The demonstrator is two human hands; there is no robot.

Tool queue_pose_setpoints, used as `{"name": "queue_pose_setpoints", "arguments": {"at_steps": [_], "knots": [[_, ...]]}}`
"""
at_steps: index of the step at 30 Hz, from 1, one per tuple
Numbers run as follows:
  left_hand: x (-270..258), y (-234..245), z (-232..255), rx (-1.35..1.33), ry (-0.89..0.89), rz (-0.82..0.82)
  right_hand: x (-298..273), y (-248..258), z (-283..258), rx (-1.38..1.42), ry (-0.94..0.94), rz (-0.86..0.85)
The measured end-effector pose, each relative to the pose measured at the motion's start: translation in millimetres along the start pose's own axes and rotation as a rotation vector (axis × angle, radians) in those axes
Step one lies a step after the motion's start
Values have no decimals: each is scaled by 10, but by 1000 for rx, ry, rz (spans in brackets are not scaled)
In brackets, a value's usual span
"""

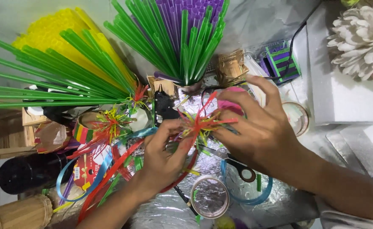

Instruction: Assembling a decorative item by gluing colorful plastic straw pieces onto a central frame using a hot glue gun and scissors.

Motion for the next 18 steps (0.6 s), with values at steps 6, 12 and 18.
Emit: {"name": "queue_pose_setpoints", "arguments": {"at_steps": [6, 12, 18], "knots": [[113, -78, 224, -116, 34, -177, 74, 141, 194, -111, -43, -76], [16, -278, 161, -59, 266, -474, 168, 287, 306, -183, -74, -20], [-48, -342, 107, -72, 203, -553, 292, 290, 336, -213, -30, 23]]}}
Point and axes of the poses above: each hand's wrist, its own x-axis towards the middle knuckle, its own y-axis out of the back of the hand, z = x × y, the point moved 7 cm from there along x, towards the middle knuckle
